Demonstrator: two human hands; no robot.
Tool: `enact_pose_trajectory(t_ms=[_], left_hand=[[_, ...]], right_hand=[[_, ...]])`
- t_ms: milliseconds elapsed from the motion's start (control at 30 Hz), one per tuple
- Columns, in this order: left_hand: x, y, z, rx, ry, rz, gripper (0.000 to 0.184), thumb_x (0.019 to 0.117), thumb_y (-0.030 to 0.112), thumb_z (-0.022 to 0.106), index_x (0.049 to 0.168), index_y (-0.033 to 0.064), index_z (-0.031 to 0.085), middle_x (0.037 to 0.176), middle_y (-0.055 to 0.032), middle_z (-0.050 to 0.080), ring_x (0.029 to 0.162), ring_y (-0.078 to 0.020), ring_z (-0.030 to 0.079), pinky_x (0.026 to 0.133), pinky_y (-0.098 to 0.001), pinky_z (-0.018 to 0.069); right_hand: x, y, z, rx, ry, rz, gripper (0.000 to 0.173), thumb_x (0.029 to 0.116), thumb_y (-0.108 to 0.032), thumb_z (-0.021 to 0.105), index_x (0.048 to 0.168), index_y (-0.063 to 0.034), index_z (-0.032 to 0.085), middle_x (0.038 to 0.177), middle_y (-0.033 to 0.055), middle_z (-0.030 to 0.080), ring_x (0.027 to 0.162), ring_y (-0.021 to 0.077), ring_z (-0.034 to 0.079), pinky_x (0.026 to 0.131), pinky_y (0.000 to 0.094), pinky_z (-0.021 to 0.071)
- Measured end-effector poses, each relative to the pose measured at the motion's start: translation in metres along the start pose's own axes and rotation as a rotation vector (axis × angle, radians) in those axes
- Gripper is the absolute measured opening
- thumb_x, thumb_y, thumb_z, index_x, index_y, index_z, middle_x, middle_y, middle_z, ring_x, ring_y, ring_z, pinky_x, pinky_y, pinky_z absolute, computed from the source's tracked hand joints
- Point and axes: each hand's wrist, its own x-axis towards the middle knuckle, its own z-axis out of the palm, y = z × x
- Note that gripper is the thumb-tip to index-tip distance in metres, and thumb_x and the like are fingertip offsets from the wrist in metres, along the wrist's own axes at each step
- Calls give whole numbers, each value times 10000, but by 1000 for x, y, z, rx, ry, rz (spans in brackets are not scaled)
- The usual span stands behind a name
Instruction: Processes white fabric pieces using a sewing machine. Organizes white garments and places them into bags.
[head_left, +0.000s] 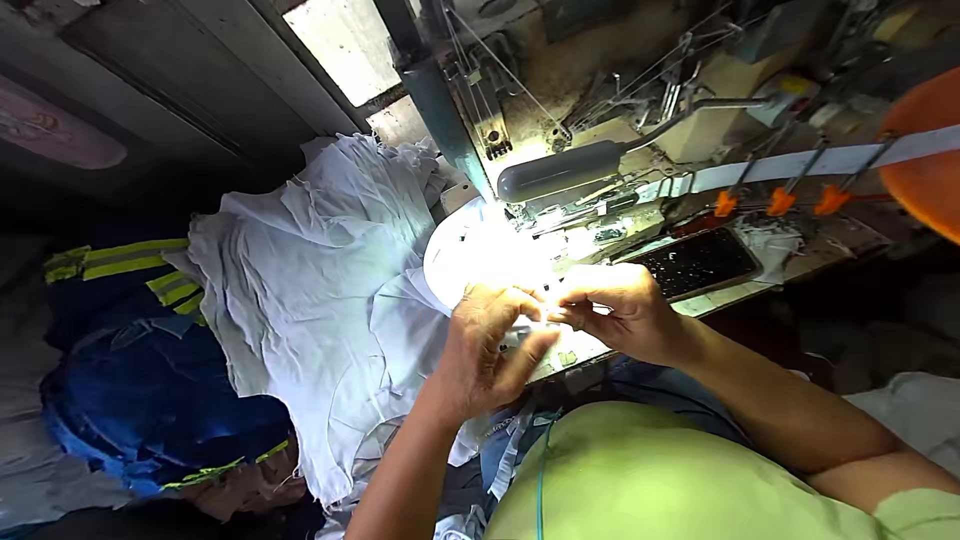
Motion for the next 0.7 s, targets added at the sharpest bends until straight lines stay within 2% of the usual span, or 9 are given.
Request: enact_pose_trajectory(t_ms=[67, 167, 233, 300, 400, 500, 567, 633, 700], left_hand=[[-6, -12, 11, 224, -85, 25, 409, 923, 408, 695, 1038, 16, 693, 915, -113, 730, 883, -205, 702, 822, -379, 561], [-9, -29, 13, 565, -199, 24, 152, 725, 140, 734, 701, -2, 686, 700, -194, 681, 700, -400, 704, 632, -559, 544], [1, -29, 1, 669, -238, -44, 101, 712, 36, 754, 681, -26, 681, 724, -222, 675, 741, -425, 702, 620, -558, 546], [11, -36, -12, 634, -253, -110, 119, 706, 1, 749, 806, -52, 713, 865, -237, 695, 875, -426, 691, 711, -549, 542], [28, -49, -23, 510, -309, -274, 363, 836, -7, 669, 1194, -60, 687, 1196, -231, 687, 1135, -402, 647, 964, -557, 480], [28, -61, -16, 600, -263, -190, 364, 909, -63, 573, 1259, -49, 670, 1285, -237, 663, 1190, -422, 631, 1001, -570, 463], [17, -54, -7, 575, -203, -90, 277, 872, 22, 667, 1136, -46, 717, 1211, -253, 679, 1149, -438, 627, 996, -568, 471], [2, -46, 2, 584, -181, 28, 125, 747, 110, 726, 817, 7, 740, 880, -208, 724, 901, -414, 702, 843, -575, 535], [-4, -45, 7, 649, -164, 51, 153, 743, 192, 669, 717, 45, 701, 800, -174, 713, 838, -394, 701, 721, -534, 530]], right_hand=[[-10, 6, -5, 56, -16, 68, 241, 1015, -128, 604, 880, 43, 706, 754, 60, 655, 720, 12, 603, 684, 137, 498], [-22, 7, -11, 337, -1, 286, 164, 1022, -110, 590, 922, -11, 674, 830, -48, 694, 745, -54, 635, 691, 120, 542], [-29, 6, -10, 464, 15, 423, 115, 1018, -99, 596, 948, -73, 682, 860, -98, 710, 747, -44, 656, 672, 139, 558], [-37, 9, -1, 528, 7, 512, 105, 1012, -70, 588, 966, -68, 682, 891, -83, 708, 753, -14, 667, 658, 162, 567], [-43, 19, 16, 541, 10, 569, 99, 1013, -49, 565, 994, -45, 662, 888, -67, 699, 747, -6, 657, 646, 161, 550], [-46, 22, 24, 545, 35, 579, 93, 1009, -32, 566, 1015, -29, 659, 898, -48, 703, 736, 1, 652, 638, 159, 543], [-48, 14, 21, 491, 35, 562, 91, 1009, -37, 569, 1006, -17, 658, 910, -39, 696, 747, -3, 652, 654, 164, 556], [-50, 6, 14, 357, 46, 496, 114, 1009, -61, 577, 974, 6, 662, 871, -18, 695, 728, -14, 652, 660, 155, 562], [-53, 2, 3, 238, 30, 415, 166, 1020, -101, 585, 954, 30, 663, 835, 19, 688, 718, -15, 644, 673, 137, 552]])
